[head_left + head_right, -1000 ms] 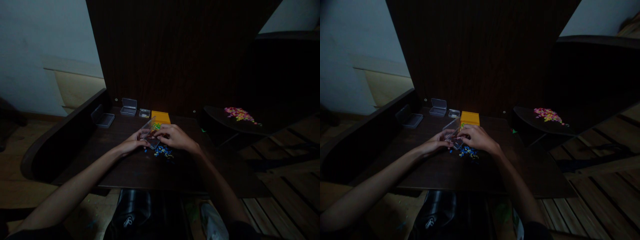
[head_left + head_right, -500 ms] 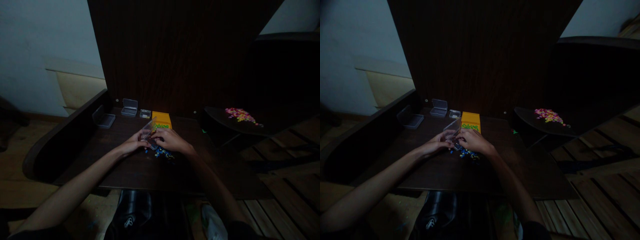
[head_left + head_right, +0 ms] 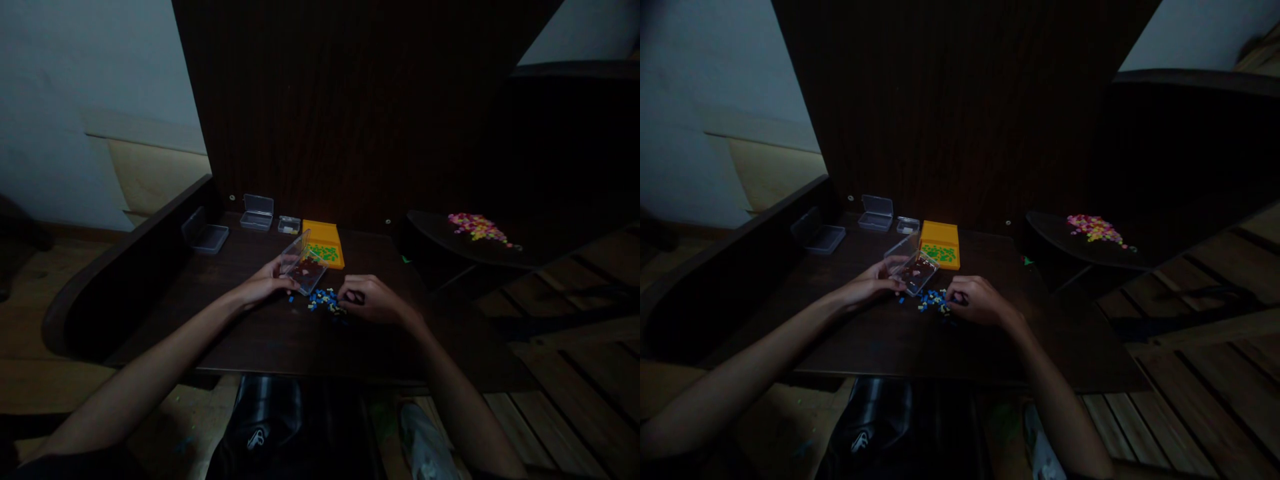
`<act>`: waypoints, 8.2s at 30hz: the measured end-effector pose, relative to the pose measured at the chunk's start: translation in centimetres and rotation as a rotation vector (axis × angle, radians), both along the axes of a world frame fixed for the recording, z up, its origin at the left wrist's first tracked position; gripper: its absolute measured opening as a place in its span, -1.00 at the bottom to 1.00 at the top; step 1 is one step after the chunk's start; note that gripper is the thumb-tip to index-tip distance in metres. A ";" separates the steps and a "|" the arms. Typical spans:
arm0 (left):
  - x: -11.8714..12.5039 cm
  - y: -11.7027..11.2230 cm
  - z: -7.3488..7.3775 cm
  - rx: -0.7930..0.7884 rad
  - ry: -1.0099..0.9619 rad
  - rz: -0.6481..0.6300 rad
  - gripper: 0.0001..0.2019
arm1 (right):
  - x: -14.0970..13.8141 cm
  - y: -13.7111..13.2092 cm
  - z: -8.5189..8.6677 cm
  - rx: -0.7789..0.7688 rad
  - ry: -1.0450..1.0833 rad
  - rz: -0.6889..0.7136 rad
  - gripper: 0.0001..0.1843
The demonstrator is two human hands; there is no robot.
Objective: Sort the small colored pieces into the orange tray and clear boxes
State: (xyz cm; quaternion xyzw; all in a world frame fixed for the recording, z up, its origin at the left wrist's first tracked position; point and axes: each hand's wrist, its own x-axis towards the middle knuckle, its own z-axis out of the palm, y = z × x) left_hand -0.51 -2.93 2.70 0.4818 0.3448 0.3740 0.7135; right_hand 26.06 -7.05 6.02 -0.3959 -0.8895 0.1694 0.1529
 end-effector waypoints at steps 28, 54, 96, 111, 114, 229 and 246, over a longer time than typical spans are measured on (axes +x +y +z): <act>-0.1 -0.1 0.6 -0.009 0.030 0.023 -0.31 | 0.6 -2.0 -3.1 -0.016 -0.123 -0.014 -0.89; -0.2 -0.1 0.5 -0.002 0.020 0.008 -0.34 | -0.8 -3.2 -2.8 -0.094 -0.127 0.025 -0.86; -0.1 -0.1 0.4 0.003 0.006 0.015 -0.35 | -0.7 -4.0 -2.4 -0.058 -0.201 -0.059 -0.84; -0.1 0.0 0.2 0.013 -0.024 0.007 -0.37 | -0.6 -4.0 -2.1 -0.057 -0.210 -0.076 -0.83; -0.1 0.1 0.2 0.011 -0.030 0.003 -0.37 | -0.7 -4.0 -2.1 -0.071 -0.232 -0.094 -0.86; -0.2 0.4 -0.6 0.034 -0.043 -0.034 -0.32 | -7.4 1.2 3.9 0.063 -0.424 0.011 -0.63; -0.2 0.2 -0.5 0.021 -0.028 -0.002 -0.33 | -4.3 2.0 3.2 0.185 -0.088 -0.059 -0.61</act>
